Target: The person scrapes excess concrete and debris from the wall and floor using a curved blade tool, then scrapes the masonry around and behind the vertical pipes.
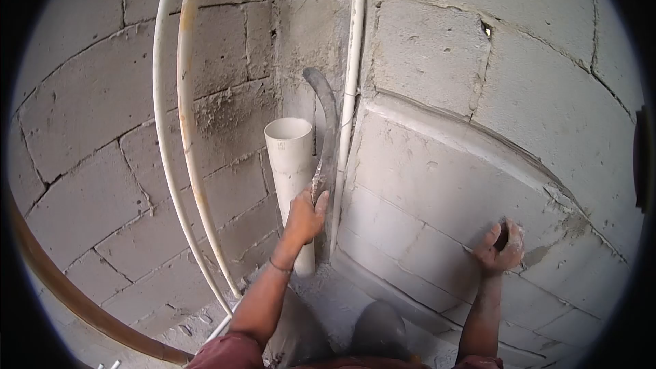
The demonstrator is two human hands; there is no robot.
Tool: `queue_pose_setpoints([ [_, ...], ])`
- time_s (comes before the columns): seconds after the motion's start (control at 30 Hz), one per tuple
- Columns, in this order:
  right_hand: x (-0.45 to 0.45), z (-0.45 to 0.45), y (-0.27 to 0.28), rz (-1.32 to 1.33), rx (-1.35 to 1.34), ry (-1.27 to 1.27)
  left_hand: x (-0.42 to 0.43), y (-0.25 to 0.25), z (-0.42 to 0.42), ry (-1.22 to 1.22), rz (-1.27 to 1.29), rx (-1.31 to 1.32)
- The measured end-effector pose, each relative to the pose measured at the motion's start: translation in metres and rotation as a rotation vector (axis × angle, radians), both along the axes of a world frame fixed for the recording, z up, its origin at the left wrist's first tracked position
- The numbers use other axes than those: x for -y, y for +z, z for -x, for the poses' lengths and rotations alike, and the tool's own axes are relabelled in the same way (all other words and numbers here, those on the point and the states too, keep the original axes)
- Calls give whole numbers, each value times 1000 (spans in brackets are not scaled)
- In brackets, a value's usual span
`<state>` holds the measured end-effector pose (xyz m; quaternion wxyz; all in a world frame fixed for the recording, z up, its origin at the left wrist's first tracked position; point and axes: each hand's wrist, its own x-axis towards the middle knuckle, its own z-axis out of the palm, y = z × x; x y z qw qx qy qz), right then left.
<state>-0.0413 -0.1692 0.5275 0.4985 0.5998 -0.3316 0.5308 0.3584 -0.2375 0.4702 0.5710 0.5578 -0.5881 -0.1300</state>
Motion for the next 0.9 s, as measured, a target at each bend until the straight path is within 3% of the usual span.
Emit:
queue_pose_setpoints([
  [0.03,-4,1,1,-24,12,12,0,-2,-3,-54,-103,83],
  [0.13,-5,-2,5,4,-18,-51,-19,16,-1,14,-63,108],
  [0.27,0,-5,3,23,-35,-4,-13,29,-1,55,26,-6],
  [0.33,-4,-5,3,27,-21,-137,-4,28,-10,-15,-140,232],
  [0.47,1,3,-2,3,-17,-82,-10,24,2,8,91,8],
  [0.63,0,-2,-1,11,-1,-115,-7,23,0,-16,-141,91],
  [0.7,1,-1,-1,17,-5,-98,-10,33,-2,-22,-146,110],
  [0.77,2,0,-1,2,-17,-81,-16,31,4,-21,18,8],
  [0.9,0,-5,-3,-7,24,-83,-2,22,2,11,-33,108],
])
